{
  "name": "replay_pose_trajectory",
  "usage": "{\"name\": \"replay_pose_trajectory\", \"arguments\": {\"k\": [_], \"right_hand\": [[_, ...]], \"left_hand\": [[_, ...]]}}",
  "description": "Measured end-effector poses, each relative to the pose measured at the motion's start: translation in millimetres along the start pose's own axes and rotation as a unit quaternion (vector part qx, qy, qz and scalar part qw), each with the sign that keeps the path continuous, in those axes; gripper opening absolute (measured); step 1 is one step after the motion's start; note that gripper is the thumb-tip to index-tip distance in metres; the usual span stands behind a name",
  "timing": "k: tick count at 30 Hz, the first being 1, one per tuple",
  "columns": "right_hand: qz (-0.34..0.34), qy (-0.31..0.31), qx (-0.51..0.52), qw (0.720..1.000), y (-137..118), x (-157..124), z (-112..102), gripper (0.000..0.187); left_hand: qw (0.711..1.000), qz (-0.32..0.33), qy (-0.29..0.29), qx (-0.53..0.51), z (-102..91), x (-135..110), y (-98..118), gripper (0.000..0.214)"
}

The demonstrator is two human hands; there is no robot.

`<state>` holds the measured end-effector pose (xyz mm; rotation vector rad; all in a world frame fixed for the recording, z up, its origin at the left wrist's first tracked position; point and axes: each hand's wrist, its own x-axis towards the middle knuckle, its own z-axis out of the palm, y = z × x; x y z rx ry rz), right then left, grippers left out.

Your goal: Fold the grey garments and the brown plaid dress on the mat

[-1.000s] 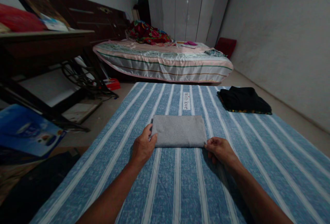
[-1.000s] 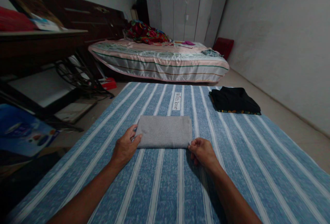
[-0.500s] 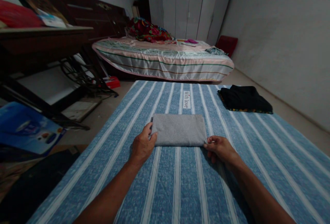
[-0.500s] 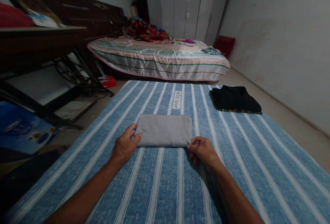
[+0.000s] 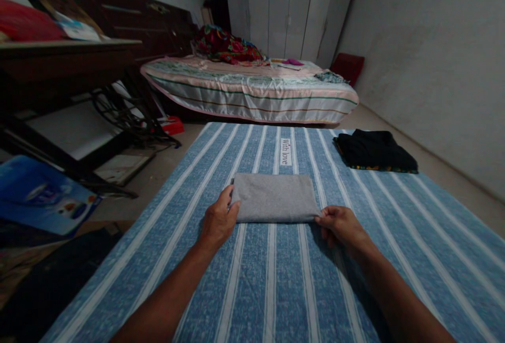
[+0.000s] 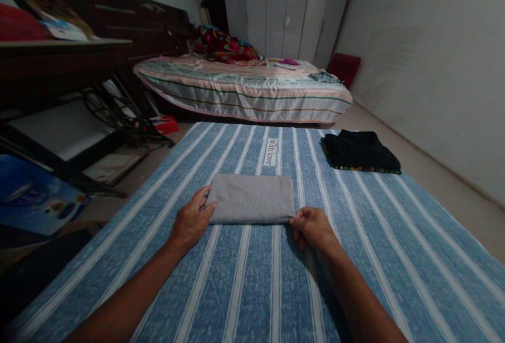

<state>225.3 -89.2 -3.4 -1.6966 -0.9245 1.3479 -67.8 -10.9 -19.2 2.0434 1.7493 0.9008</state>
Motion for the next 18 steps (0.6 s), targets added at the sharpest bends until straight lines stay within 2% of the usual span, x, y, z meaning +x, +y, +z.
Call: {"name": "replay_pose_trajectory", "arguments": {"k": [6,10,12,15,17,18], "right_hand": [[0.0,-0.018,-0.022,1.0,4,3,-5,0.015],[0.002,-0.02,-0.009,1.0,6,4,-4,0.019],[0.004,-0.025,0.003,1.0,6,4,-3,0.022],[0.004,-0.046,0.025,0.999,5,5,-3,0.026],[0.004,-0.064,0.043,0.997,4,6,-3,0.028],[0.003,-0.07,0.052,0.996,4,6,-2,0.029]], "left_hand": [[1.0,0.007,-0.003,0.009,1.8,3,-3,0.051],[0.998,0.024,-0.004,0.058,-2.9,0,-3,0.048],[0.991,0.067,0.036,0.107,-6.6,-4,6,0.045],[0.968,0.185,0.081,0.147,-4.5,-14,35,0.037],[0.955,0.264,0.039,0.128,6.3,-20,61,0.03],[0.952,0.282,0.005,0.12,14.4,-22,73,0.027]]}}
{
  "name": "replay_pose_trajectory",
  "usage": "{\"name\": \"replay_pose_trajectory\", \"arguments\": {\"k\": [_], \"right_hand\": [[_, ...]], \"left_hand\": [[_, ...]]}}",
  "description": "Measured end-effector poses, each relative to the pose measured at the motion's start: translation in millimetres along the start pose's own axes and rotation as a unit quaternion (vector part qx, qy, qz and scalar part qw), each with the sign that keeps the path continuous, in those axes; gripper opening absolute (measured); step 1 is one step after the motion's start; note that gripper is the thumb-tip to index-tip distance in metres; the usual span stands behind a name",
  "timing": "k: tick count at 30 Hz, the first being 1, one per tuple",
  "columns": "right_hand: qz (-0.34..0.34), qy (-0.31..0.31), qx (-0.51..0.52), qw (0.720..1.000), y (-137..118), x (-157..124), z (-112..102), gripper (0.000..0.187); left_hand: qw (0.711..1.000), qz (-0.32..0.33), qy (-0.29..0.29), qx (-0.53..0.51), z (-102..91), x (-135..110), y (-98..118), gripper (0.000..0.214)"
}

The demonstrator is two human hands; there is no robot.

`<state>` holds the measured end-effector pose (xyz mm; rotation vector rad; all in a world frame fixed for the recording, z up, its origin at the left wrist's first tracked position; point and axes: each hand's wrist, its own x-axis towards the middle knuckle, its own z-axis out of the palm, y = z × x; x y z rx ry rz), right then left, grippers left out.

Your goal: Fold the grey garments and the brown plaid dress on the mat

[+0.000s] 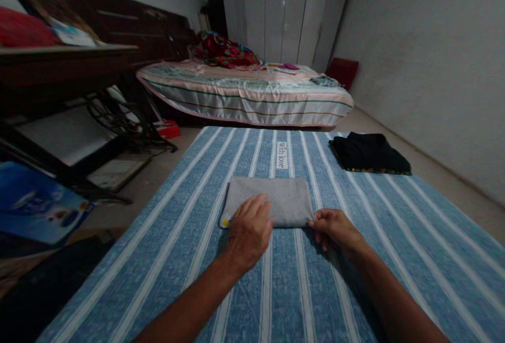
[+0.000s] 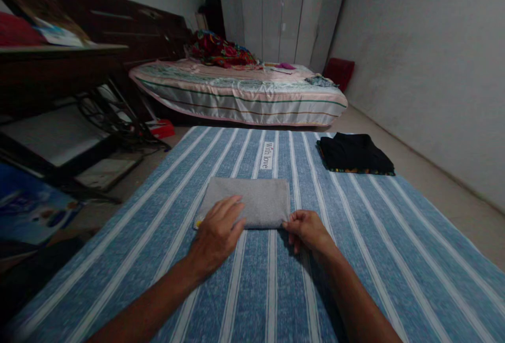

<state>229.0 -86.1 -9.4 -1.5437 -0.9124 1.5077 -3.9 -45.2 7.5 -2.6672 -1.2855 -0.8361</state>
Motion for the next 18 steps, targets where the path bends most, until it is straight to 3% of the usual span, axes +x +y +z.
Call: {"name": "replay_pose_trajectory", "arguments": {"k": [4,8,15,18], "right_hand": [[-0.008,0.009,0.019,1.0,2,1,1,0.031],[-0.013,0.033,0.035,0.999,4,2,1,0.033],[-0.031,0.062,0.049,0.996,4,2,4,0.033],[-0.036,0.067,0.045,0.996,3,0,4,0.032]], "left_hand": [[0.995,-0.009,-0.099,-0.002,28.8,19,28,0.037],[0.987,-0.026,-0.161,0.003,45.9,22,21,0.048],[0.966,-0.018,-0.251,-0.053,31.9,25,8,0.065],[0.958,-0.016,-0.273,-0.087,25.8,29,4,0.062]]}}
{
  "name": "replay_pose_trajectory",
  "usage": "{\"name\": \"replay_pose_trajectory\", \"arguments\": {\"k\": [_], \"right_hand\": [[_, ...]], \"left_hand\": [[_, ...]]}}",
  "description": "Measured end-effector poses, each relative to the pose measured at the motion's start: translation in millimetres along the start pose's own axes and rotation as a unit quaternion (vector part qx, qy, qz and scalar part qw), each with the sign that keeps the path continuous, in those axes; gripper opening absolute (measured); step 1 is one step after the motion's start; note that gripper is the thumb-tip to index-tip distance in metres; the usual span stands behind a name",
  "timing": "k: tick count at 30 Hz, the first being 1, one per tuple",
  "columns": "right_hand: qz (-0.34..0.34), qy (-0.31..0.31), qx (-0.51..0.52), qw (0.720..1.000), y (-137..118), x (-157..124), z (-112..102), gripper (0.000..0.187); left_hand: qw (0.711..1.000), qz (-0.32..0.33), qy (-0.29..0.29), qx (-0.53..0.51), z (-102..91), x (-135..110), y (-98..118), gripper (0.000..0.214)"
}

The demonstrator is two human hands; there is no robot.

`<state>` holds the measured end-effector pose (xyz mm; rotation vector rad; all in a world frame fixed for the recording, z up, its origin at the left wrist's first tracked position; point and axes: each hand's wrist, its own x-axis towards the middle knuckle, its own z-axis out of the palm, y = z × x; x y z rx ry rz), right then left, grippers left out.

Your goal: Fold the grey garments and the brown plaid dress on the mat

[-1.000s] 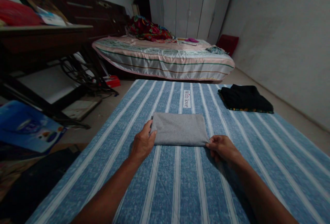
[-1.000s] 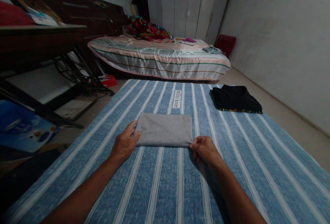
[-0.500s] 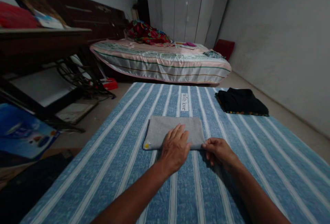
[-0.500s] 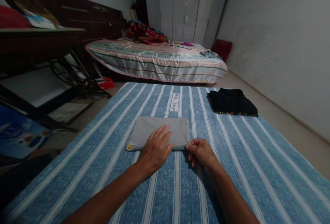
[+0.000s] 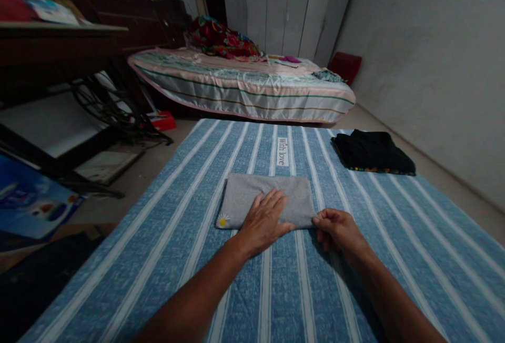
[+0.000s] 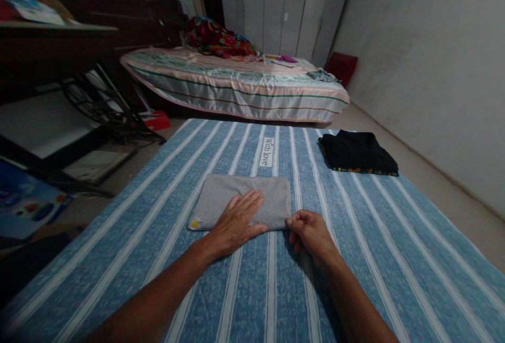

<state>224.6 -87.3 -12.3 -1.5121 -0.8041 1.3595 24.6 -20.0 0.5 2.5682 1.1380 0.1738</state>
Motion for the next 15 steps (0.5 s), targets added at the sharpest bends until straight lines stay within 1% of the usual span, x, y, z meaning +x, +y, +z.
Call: {"name": "replay_pose_trajectory", "arguments": {"k": [3,6,9,15], "right_hand": [[-0.002,0.001,-0.013,1.0,-1.0,-2.1,-0.2,0.031],[-0.021,0.01,-0.027,0.999,-1.7,-3.2,0.0,0.031],[-0.052,0.024,-0.047,0.997,-1.3,-2.1,0.4,0.031],[-0.145,0.056,-0.106,0.982,-0.5,1.5,2.0,0.03]], "left_hand": [[1.0,0.001,0.001,-0.03,-2.5,0.2,-3.6,0.056],[0.999,-0.004,0.016,-0.047,-1.8,0.7,-6.3,0.055],[0.998,0.0,0.009,-0.066,-2.2,1.2,-8.4,0.062],[0.997,0.01,-0.011,-0.075,-5.0,1.0,-10.8,0.081]]}}
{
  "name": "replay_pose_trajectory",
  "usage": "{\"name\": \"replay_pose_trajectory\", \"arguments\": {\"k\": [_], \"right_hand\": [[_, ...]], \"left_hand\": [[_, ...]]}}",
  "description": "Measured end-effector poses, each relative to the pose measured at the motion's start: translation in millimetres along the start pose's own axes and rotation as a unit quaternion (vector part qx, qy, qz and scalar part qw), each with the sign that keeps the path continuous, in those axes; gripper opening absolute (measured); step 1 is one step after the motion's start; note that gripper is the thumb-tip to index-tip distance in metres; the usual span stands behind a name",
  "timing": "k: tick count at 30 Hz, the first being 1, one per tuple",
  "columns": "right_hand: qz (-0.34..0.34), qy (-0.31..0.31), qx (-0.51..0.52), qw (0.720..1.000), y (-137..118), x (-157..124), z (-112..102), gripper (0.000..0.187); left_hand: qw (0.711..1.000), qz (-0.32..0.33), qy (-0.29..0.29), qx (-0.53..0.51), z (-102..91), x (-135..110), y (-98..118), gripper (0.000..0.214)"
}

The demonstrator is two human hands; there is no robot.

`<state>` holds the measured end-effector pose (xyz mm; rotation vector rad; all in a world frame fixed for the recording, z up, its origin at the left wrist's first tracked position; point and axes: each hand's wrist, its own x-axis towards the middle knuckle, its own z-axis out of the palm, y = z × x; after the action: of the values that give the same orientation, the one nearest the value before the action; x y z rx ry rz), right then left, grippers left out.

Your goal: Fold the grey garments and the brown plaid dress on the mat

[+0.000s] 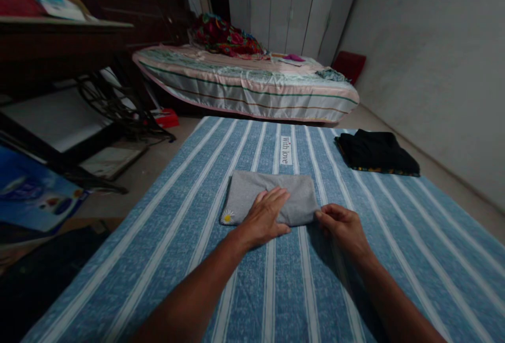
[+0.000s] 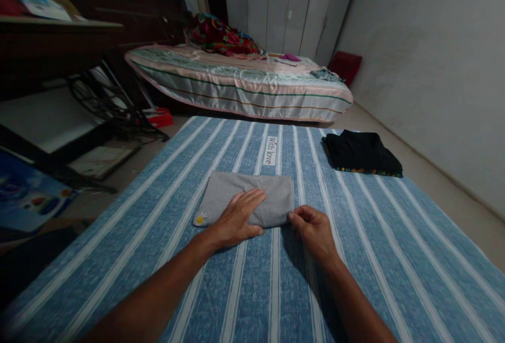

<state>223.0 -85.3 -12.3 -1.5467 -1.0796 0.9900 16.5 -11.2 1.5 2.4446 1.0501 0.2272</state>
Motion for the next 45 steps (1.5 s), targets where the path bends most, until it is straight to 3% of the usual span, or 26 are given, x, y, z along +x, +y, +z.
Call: {"name": "replay_pose_trajectory", "arguments": {"k": [10,16,22,24,28,35,41,45], "right_hand": [[-0.147,0.052,-0.149,0.976,-10,10,7,0.024],[-0.234,0.093,-0.197,0.947,-21,26,15,0.016],[-0.387,0.108,-0.283,0.871,-14,21,22,0.016],[-0.399,0.094,-0.278,0.869,-11,19,23,0.016],[-0.365,0.065,-0.216,0.903,-7,20,26,0.019],[-0.225,0.058,-0.056,0.971,-15,20,28,0.024],[-0.086,0.012,0.122,0.989,-23,24,25,0.031],[-0.017,-0.051,0.145,0.988,-32,24,18,0.04]], "left_hand": [[0.999,0.002,0.0,0.047,2.9,-2,1,0.061],[0.999,-0.006,0.031,0.0,0.4,4,-1,0.049],[0.997,-0.02,0.052,-0.061,-3.9,10,-5,0.043],[0.995,-0.013,0.067,-0.072,-5.0,11,-4,0.043],[0.993,-0.01,0.09,-0.081,-4.0,12,-4,0.04],[0.994,-0.013,0.081,-0.072,-2.9,11,-6,0.042],[0.998,-0.006,0.05,-0.036,1.0,8,-10,0.057],[0.998,0.006,0.056,-0.001,8.4,7,-10,0.057]]}}
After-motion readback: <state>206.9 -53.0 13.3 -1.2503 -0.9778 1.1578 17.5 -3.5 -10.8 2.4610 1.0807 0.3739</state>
